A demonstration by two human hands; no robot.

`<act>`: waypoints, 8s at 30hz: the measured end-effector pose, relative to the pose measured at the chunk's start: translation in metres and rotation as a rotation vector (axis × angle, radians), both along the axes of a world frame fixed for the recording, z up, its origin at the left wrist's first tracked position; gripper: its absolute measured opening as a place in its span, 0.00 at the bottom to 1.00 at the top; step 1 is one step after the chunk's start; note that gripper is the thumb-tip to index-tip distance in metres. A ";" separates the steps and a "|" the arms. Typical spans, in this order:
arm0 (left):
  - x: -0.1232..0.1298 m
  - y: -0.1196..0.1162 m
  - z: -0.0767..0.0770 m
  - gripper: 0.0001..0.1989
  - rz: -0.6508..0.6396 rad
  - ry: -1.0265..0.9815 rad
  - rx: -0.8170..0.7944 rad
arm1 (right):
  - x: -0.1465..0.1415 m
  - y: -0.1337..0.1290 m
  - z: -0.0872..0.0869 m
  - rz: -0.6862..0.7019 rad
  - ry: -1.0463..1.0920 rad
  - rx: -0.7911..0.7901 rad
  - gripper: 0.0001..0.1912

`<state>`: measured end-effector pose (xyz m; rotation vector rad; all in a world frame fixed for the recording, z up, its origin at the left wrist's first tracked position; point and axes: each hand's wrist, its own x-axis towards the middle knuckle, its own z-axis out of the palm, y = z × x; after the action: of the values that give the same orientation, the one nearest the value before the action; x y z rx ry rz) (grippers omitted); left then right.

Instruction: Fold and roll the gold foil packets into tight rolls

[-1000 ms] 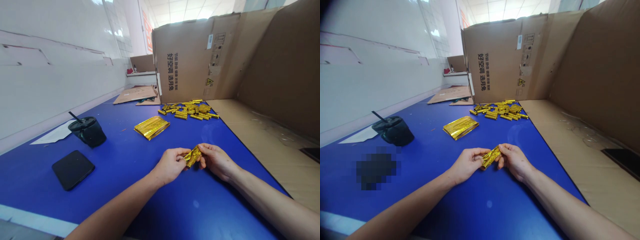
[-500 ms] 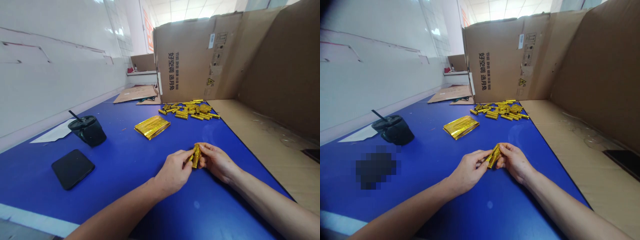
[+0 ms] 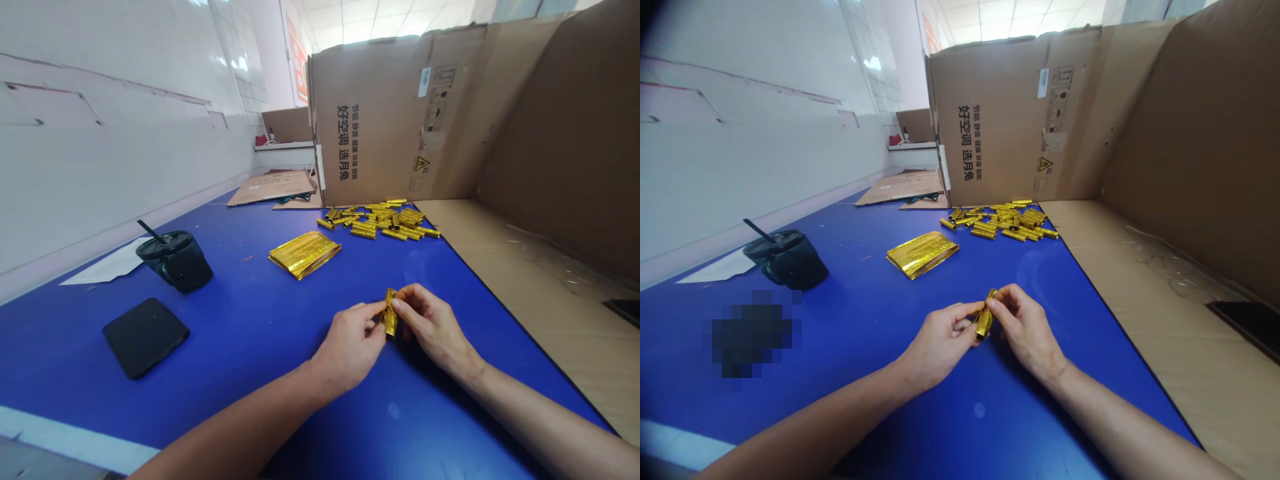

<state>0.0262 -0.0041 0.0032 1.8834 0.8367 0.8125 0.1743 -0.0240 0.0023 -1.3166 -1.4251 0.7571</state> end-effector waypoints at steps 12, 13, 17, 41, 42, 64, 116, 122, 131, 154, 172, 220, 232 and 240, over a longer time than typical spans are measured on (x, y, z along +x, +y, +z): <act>0.001 0.008 0.005 0.20 0.038 -0.203 -0.292 | 0.007 -0.008 0.002 0.118 -0.610 0.298 0.15; 0.001 0.008 0.005 0.21 0.036 -0.199 -0.294 | 0.007 -0.008 0.002 0.111 -0.626 0.307 0.14; 0.000 0.008 0.003 0.21 0.023 -0.201 -0.301 | 0.006 -0.009 0.005 0.144 -0.636 0.381 0.13; 0.000 0.002 0.011 0.22 0.048 -0.150 -0.144 | 0.003 -0.010 0.006 0.142 -0.757 0.346 0.14; 0.000 0.002 0.011 0.22 0.055 -0.140 -0.140 | 0.003 -0.009 0.005 0.140 -0.774 0.345 0.14; -0.001 0.001 0.005 0.19 0.123 -0.011 0.126 | 0.002 -0.013 0.007 0.103 -0.770 0.364 0.12; 0.000 0.002 -0.002 0.14 0.004 -0.087 -0.197 | 0.006 -0.005 0.009 0.313 -0.499 0.171 0.15; -0.001 0.002 -0.006 0.17 0.008 -0.032 -0.083 | 0.007 -0.004 0.013 0.381 -0.536 0.128 0.15; -0.001 0.003 0.005 0.17 -0.006 -0.127 -0.149 | 0.001 -0.006 0.010 0.266 -0.344 -0.004 0.11; -0.002 0.014 0.007 0.15 0.100 -0.306 -0.291 | 0.007 -0.003 0.010 0.128 -0.374 0.156 0.11; 0.003 0.008 0.011 0.09 0.128 -0.269 -0.432 | 0.001 -0.009 0.007 0.111 -0.433 0.257 0.10; -0.003 0.016 0.012 0.10 0.165 -0.475 -0.431 | -0.001 -0.005 0.005 -0.036 -0.082 0.089 0.12; -0.002 0.017 0.011 0.11 0.156 -0.393 -0.460 | 0.001 -0.003 0.002 0.065 0.005 0.002 0.13; -0.001 0.016 0.007 0.07 0.170 -0.361 -0.456 | -0.002 -0.003 0.004 0.093 0.018 -0.012 0.12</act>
<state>0.0250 0.0119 0.0104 1.2350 0.8707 0.9390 0.1725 -0.0270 0.0061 -1.2568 -1.4776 0.8378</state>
